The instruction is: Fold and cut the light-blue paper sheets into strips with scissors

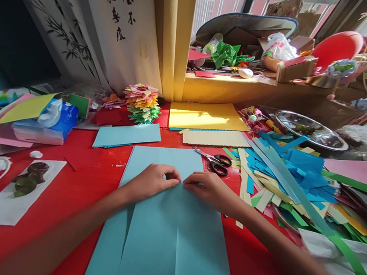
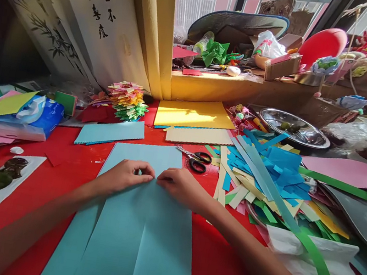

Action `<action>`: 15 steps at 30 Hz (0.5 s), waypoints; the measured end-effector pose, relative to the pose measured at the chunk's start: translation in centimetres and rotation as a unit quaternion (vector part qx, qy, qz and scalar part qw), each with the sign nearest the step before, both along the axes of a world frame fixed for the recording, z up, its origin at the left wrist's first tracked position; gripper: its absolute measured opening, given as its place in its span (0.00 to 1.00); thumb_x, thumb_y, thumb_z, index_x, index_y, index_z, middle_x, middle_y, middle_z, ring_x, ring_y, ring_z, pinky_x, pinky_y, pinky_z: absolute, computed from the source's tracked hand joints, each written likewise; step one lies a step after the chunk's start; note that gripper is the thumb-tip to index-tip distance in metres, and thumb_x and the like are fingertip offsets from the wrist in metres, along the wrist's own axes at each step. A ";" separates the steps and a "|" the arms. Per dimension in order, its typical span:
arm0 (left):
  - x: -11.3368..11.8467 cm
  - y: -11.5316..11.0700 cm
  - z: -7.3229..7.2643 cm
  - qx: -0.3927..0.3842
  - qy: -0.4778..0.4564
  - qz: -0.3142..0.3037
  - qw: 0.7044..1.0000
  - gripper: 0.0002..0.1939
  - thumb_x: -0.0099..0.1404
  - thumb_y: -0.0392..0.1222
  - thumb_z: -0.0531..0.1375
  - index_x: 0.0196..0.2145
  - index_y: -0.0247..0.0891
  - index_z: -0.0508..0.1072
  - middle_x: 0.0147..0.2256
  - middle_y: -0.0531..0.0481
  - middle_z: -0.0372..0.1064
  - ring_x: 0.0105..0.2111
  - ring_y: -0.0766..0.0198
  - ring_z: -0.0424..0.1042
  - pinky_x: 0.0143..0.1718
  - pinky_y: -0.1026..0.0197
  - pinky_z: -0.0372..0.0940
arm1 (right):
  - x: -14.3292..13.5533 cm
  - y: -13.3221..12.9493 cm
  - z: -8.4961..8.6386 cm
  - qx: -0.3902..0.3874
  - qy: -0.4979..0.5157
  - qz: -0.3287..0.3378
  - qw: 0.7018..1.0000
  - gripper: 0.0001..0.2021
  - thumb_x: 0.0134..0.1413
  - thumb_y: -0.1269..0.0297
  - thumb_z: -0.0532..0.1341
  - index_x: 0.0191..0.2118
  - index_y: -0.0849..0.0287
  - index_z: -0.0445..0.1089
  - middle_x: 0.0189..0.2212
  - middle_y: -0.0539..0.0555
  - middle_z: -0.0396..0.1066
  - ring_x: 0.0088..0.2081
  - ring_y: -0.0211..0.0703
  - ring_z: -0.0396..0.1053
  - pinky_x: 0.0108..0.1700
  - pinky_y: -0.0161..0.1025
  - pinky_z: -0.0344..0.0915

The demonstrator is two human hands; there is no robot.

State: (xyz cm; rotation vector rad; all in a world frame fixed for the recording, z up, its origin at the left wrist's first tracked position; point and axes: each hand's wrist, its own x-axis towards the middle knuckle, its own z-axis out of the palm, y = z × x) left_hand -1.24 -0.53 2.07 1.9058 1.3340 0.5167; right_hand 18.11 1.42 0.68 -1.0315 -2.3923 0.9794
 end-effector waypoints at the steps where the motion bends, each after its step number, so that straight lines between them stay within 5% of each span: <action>1: 0.0 0.0 0.0 -0.004 0.001 -0.001 1.000 0.12 0.58 0.45 0.52 0.33 0.39 0.73 0.32 0.54 0.71 0.31 0.66 0.66 0.32 0.66 0.58 | -0.1 -0.1 0.1 -0.009 0.003 -0.001 1.000 0.11 0.55 0.68 0.53 0.35 0.60 0.72 0.31 0.53 0.72 0.32 0.39 0.67 0.33 0.34 0.60; 15: 0.3 -0.3 -0.3 -0.038 -0.013 0.020 0.999 0.12 0.56 0.44 0.52 0.32 0.38 0.73 0.30 0.53 0.70 0.29 0.66 0.66 0.29 0.67 0.58 | -0.5 -0.5 -0.6 -0.013 0.037 -0.018 0.999 0.09 0.55 0.67 0.53 0.33 0.60 0.71 0.29 0.52 0.71 0.30 0.37 0.66 0.30 0.32 0.58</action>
